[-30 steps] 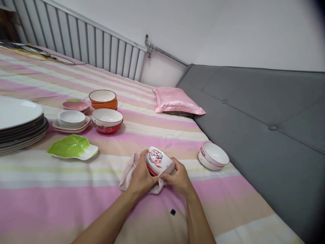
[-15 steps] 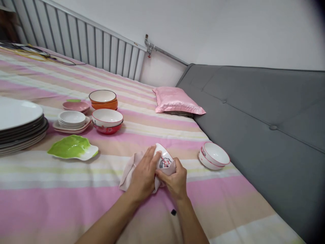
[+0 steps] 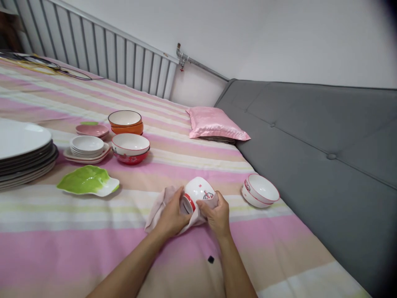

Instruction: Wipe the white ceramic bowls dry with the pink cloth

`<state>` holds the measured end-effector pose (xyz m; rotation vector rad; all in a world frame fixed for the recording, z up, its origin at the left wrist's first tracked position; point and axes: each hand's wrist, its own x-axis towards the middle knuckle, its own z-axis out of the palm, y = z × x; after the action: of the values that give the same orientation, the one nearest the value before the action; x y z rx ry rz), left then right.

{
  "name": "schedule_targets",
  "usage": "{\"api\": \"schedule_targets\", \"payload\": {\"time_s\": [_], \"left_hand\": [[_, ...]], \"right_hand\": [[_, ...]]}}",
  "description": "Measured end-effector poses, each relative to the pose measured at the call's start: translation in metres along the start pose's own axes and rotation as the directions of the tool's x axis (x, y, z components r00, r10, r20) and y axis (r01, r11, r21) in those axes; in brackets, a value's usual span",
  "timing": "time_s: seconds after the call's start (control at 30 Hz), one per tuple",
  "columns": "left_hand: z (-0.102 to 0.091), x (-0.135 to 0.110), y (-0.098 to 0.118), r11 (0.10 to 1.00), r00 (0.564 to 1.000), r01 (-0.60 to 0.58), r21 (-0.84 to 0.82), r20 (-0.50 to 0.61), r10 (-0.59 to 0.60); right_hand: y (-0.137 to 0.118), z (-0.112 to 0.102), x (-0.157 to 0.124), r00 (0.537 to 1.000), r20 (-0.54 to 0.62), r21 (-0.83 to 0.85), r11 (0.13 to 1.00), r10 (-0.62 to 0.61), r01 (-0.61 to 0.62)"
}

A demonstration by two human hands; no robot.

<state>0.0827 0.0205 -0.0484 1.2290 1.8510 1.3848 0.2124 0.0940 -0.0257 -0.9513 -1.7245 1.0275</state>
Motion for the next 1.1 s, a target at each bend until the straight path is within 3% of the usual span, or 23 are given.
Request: {"api": "schedule_targets", "payload": {"time_s": [0.23,0.33,0.53,0.63,0.7,0.77,0.87,1.0,1.1], "left_hand": [[-0.002,-0.003,0.004,0.999,0.998,-0.048,0.003,0.03,0.048],[-0.001,-0.003,-0.004,0.98,0.983,-0.184,0.078,-0.01,0.185],[-0.003,0.0,-0.011,0.79,0.842,-0.51,0.339,0.008,0.54],[-0.005,0.001,-0.007,0.703,0.785,-0.571,0.424,0.031,0.619],[-0.006,0.0,-0.004,0.686,0.775,-0.586,0.431,0.048,0.631],[-0.007,-0.002,-0.002,0.712,0.791,-0.58,0.397,0.066,0.608],[-0.004,-0.004,0.0,0.825,0.86,-0.503,0.256,0.053,0.508],[0.001,-0.003,0.0,0.971,0.975,-0.223,-0.083,-0.031,0.221],[-0.001,0.0,0.003,0.941,0.994,-0.038,-0.336,0.088,0.072]], "right_hand": [[0.007,-0.001,-0.002,0.998,0.02,-0.072,0.996,-0.054,0.055],[0.004,-0.001,-0.004,0.997,-0.016,-0.108,0.991,-0.081,0.079],[-0.003,0.0,-0.006,0.998,-0.045,-0.034,0.998,-0.052,0.05],[-0.004,0.0,-0.006,0.999,-0.046,0.034,0.999,-0.029,0.031],[-0.005,0.0,-0.005,0.999,-0.049,0.064,0.998,-0.023,0.026],[-0.005,0.0,-0.004,0.998,-0.054,0.067,0.998,-0.016,0.02],[-0.004,0.0,-0.003,0.998,-0.056,0.038,0.999,0.0,0.002],[-0.005,-0.002,-0.002,1.0,-0.005,0.033,0.999,0.003,-0.003],[-0.006,-0.004,-0.002,0.998,0.055,0.022,1.0,0.007,-0.008]]}}
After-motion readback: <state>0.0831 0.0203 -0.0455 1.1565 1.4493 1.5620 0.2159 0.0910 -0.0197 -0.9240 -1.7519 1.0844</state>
